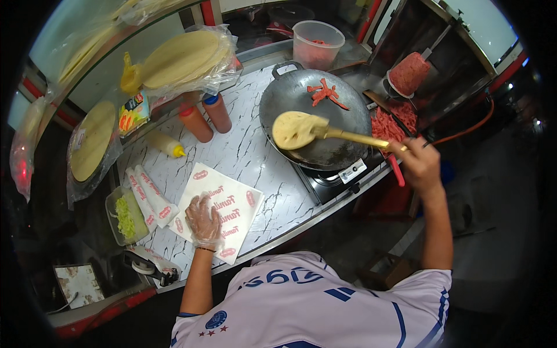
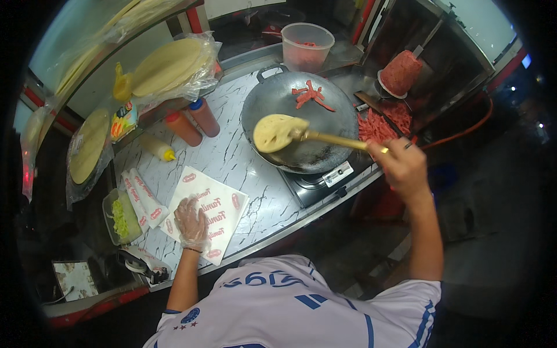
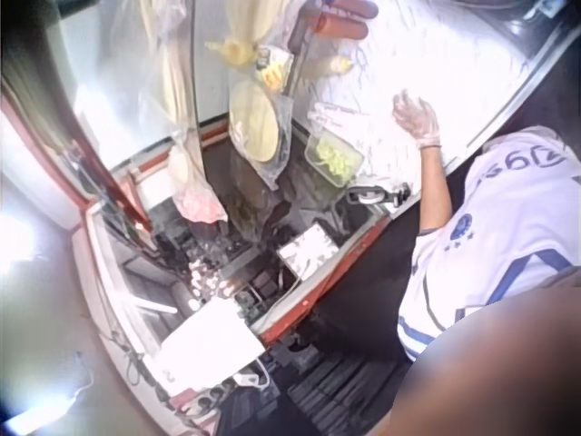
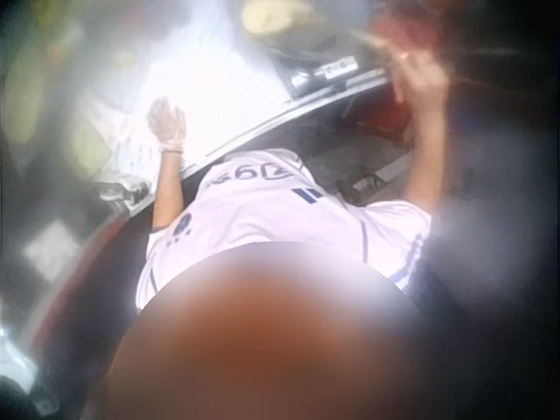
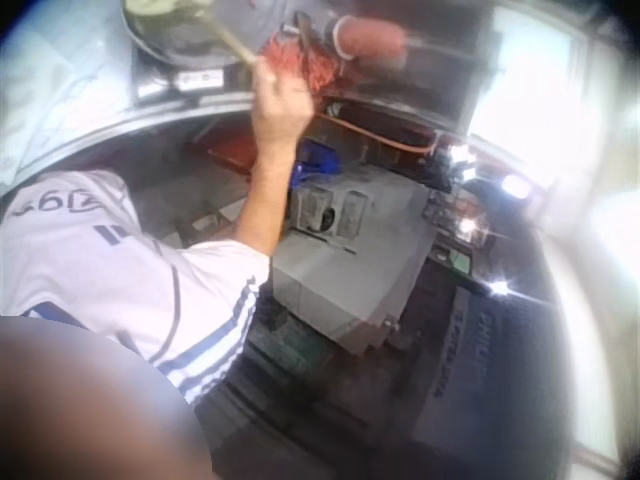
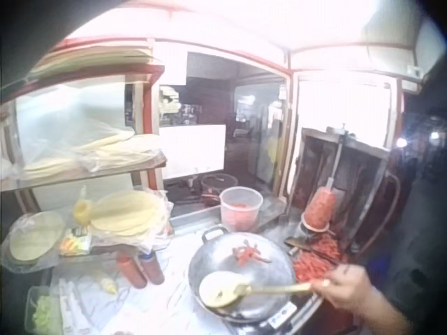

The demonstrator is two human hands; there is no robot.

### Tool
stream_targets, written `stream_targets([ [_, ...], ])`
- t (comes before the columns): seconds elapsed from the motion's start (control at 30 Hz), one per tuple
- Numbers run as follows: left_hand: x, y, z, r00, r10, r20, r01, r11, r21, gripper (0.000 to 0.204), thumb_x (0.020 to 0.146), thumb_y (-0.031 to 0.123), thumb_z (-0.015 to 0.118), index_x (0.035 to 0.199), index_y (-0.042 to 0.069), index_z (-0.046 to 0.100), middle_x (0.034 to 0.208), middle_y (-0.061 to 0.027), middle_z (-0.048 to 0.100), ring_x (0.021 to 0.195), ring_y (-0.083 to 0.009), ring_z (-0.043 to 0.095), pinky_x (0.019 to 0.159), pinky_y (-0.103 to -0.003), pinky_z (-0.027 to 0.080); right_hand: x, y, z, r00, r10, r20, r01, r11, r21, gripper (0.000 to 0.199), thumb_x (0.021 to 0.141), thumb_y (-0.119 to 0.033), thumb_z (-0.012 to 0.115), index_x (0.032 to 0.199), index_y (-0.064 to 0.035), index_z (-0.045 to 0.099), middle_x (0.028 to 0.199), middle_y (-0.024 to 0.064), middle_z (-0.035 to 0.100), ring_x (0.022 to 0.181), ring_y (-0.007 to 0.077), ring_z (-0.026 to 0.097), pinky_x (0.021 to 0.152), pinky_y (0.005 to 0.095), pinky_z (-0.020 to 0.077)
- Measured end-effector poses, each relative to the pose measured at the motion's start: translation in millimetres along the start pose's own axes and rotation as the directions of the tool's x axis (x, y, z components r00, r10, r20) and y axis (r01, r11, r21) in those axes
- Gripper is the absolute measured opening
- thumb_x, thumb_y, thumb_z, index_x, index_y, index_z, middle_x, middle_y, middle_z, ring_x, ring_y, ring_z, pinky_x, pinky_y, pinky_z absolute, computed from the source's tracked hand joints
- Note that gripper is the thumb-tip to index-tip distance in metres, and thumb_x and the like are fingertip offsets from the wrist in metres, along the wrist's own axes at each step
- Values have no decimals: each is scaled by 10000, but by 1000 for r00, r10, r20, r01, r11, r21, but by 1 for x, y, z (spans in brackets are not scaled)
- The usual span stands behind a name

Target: The person assembles two tacos at a street food stall. They place cooked tortillas on paper, add shredded meat and sauces, then wrap each taco in paper and place it in a plastic bag. The person also handles cash from a customer and stores it in a drawer.

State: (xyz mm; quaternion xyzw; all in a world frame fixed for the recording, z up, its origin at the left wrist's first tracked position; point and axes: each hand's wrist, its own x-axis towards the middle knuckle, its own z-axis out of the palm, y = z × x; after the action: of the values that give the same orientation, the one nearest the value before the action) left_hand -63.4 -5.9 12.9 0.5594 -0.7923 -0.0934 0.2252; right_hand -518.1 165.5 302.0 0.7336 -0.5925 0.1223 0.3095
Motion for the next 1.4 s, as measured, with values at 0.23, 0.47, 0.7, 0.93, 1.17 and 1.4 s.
stream_targets([
  [0.23, 0, 1, -1, 997, -52, 62, 55, 997, -50, 482, 899, 243, 589, 1354, 86, 556, 1423, -151, 445, 1263, -358, 406, 1089, -531, 312, 58, 13, -2, 992, 120, -28, -119, 993, 23, 455, 789, -53, 707, 1236, -135, 681, 886, 73, 619, 760, 267, 630, 644, 382, 508],
  [0.47, 0, 2, -4, 997, -55, 53, 58, 997, -57, 475, 897, 237, 594, 1342, 76, 560, 1428, -162, 437, 1267, -367, 402, 1091, -530, 313, -9, -24, 29, 823, 464, 328, -550, 796, 252, 397, 850, -109, 708, 1244, -96, 660, 861, 143, 610, 768, 356, 632, 665, 429, 490],
  [0.7, 0, 7, -5, 999, -28, 24, 29, 999, -45, 456, 886, 207, 610, 1313, 50, 578, 1403, -183, 457, 1262, -387, 405, 1088, -534, 314, -36, 0, 81, 708, 680, 189, -671, 566, 479, 374, 912, -159, 640, 1260, -22, 638, 1070, 228, 694, 963, 377, 680, 799, 418, 525],
  [0.93, 1, 12, -5, 1000, -12, -7, 12, 1000, 3, 448, 870, 172, 614, 1279, -6, 580, 1369, -230, 473, 1245, -405, 422, 1082, -523, 335, -37, 23, 137, 790, 561, 248, -609, 764, 211, 347, 908, -216, 654, 1231, -92, 635, 906, 150, 665, 809, 379, 662, 701, 478, 518],
  [1.17, 0, 14, -2, 999, 2, -49, 2, 997, 76, 480, 865, 166, 617, 1312, 1, 560, 1361, -234, 479, 1268, -415, 423, 1098, -526, 321, -43, 60, 133, 823, 565, 57, -546, 759, 354, 326, 888, -189, 671, 1200, -97, 656, 848, 127, 647, 772, 348, 671, 668, 446, 519],
  [1.4, -1, 12, 1, 998, 36, -60, -32, 997, 77, 486, 871, 157, 618, 1330, 10, 550, 1350, -232, 483, 1264, -415, 433, 1089, -531, 329, -42, 49, 138, 835, 547, 61, -523, 753, 400, 369, 899, -202, 669, 1245, -81, 623, 855, 125, 631, 737, 352, 660, 640, 448, 518],
])
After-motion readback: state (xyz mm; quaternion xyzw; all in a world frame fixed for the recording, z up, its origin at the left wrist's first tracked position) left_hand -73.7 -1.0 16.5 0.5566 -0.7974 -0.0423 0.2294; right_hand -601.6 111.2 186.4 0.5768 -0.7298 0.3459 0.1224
